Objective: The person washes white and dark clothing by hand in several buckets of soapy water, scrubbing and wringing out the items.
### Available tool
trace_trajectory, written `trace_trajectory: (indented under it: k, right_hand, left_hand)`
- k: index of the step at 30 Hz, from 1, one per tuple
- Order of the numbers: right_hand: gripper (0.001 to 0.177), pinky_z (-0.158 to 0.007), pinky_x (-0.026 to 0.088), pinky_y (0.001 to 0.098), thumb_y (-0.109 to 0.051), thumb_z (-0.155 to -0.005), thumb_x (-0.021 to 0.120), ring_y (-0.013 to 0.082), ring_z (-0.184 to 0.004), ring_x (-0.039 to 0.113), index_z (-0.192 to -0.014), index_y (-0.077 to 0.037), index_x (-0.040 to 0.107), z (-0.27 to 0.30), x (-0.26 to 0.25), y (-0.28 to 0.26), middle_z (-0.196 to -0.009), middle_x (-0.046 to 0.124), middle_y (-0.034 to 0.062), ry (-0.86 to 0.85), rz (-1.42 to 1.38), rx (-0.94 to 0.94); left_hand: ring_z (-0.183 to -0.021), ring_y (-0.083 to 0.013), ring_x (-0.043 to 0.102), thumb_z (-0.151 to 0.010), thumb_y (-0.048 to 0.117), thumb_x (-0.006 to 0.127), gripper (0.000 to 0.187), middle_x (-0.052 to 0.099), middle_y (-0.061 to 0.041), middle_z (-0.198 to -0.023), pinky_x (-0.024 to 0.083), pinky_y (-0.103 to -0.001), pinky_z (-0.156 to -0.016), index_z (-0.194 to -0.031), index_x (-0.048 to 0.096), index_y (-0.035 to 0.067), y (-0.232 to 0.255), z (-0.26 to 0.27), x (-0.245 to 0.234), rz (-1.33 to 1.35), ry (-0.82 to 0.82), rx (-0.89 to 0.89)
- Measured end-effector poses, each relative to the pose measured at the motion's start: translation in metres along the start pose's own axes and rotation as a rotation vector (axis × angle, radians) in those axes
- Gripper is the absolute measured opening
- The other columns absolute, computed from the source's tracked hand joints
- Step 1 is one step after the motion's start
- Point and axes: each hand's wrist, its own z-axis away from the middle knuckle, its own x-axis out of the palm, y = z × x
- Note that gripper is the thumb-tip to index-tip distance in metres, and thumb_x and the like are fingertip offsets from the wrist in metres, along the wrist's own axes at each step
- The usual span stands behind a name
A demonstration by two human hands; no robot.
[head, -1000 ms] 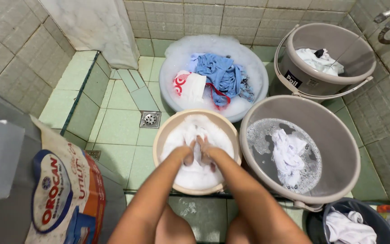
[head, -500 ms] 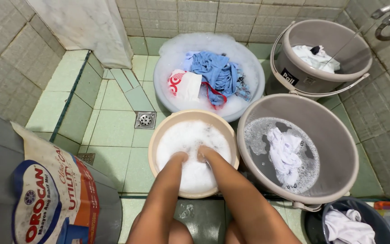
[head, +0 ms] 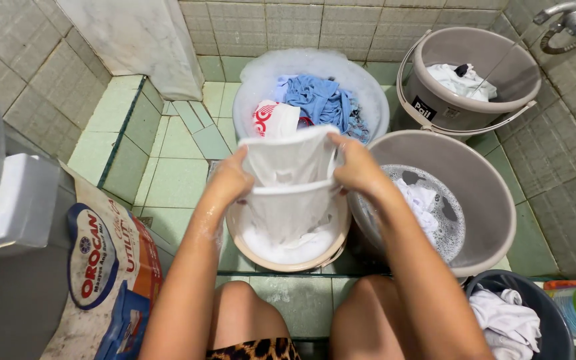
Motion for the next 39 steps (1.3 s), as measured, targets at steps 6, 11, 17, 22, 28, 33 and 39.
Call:
trace_trajectory:
  k: [6,11,17,22,28,33,39]
  right_hand:
    - [0.083,-0.049,0.057,0.0282,0.015,-0.075,0.050,0.0137,-0.067,0.067,-0.155,-0.007,0.047,0.057,-0.083,-0.105,-0.101,0.071,0.0092,0.139,-0.098,-0.395]
    - [0.059,-0.070,0.061,0.0325,-0.005,-0.098,0.077,0.0161,-0.096,0.067,-0.151,0.002,0.054,0.065,-0.093,-0.130,-0.123,0.066,0.0136,-0.058,-0.125,-0.730]
    - [0.020,-0.078,0.058,0.0431,-0.014,-0.086,0.075,0.0349,-0.095,0.077,-0.101,-0.001,0.073,0.006,0.028,-0.046,-0.096,0.076,0.0232,0.244,0.091,-0.591]
    - [0.032,-0.079,0.053,0.0555,-0.034,-0.086,0.075,0.0444,-0.087,0.069,-0.086,-0.003,0.074,-0.026,0.128,0.077,-0.090,0.071,0.0266,0.141,0.338,-0.028]
    - [0.024,-0.065,0.053,0.0415,-0.024,-0.092,0.068,0.0229,-0.068,0.068,-0.095,-0.001,0.074,-0.040,0.099,0.048,-0.075,0.074,0.0135,0.154,-0.136,-0.263]
    - [0.020,-0.053,0.050,0.0257,-0.020,-0.101,0.066,0.0078,-0.065,0.062,-0.096,-0.001,0.073,0.012,0.000,-0.075,-0.078,0.069,0.0015,0.202,-0.506,-0.572]
    - [0.013,-0.074,0.063,0.0304,-0.016,-0.102,0.064,0.0109,-0.084,0.072,-0.103,-0.004,0.070,0.065,-0.040,-0.109,-0.093,0.072,0.0040,0.134,-0.912,-0.756]
  left_hand:
    - [-0.113,-0.0483,0.064,-0.076,0.001,0.059,0.065,0.067,-0.033,-0.119,0.050,-0.050,-0.100,-0.140,0.056,-0.004,0.094,0.037,-0.086,-0.094,0.525,0.760]
    - [-0.111,-0.0485,0.062,-0.080,0.001,0.059,0.042,0.070,-0.028,-0.114,0.050,-0.051,-0.097,-0.122,0.066,-0.001,0.158,0.043,-0.113,-0.047,0.578,0.972]
    - [-0.099,-0.0500,0.062,-0.085,0.015,0.061,0.021,0.065,-0.028,-0.104,0.049,-0.057,-0.089,-0.098,0.063,-0.001,0.160,0.034,-0.043,-0.168,0.416,0.752]
    - [-0.115,-0.0476,0.062,-0.085,0.021,0.061,0.044,0.062,-0.028,-0.127,0.048,-0.054,-0.099,-0.127,0.063,0.008,0.084,0.019,-0.018,-0.219,0.196,0.456]
    - [-0.139,-0.0608,0.025,-0.050,0.046,0.109,0.154,0.019,-0.037,-0.159,0.026,-0.058,-0.113,-0.163,0.012,0.007,-0.007,-0.022,0.020,-0.333,-0.190,0.485]
    - [-0.136,-0.0386,0.046,-0.054,0.042,0.099,0.125,0.048,-0.027,-0.147,0.038,-0.049,-0.112,-0.153,0.033,0.001,-0.042,-0.017,0.082,0.468,-0.072,0.690]
    - [-0.110,-0.0223,0.072,-0.071,0.028,0.087,0.063,0.076,-0.013,-0.118,0.056,-0.038,-0.094,-0.124,0.068,0.002,-0.066,-0.037,0.137,0.494,0.056,0.346]
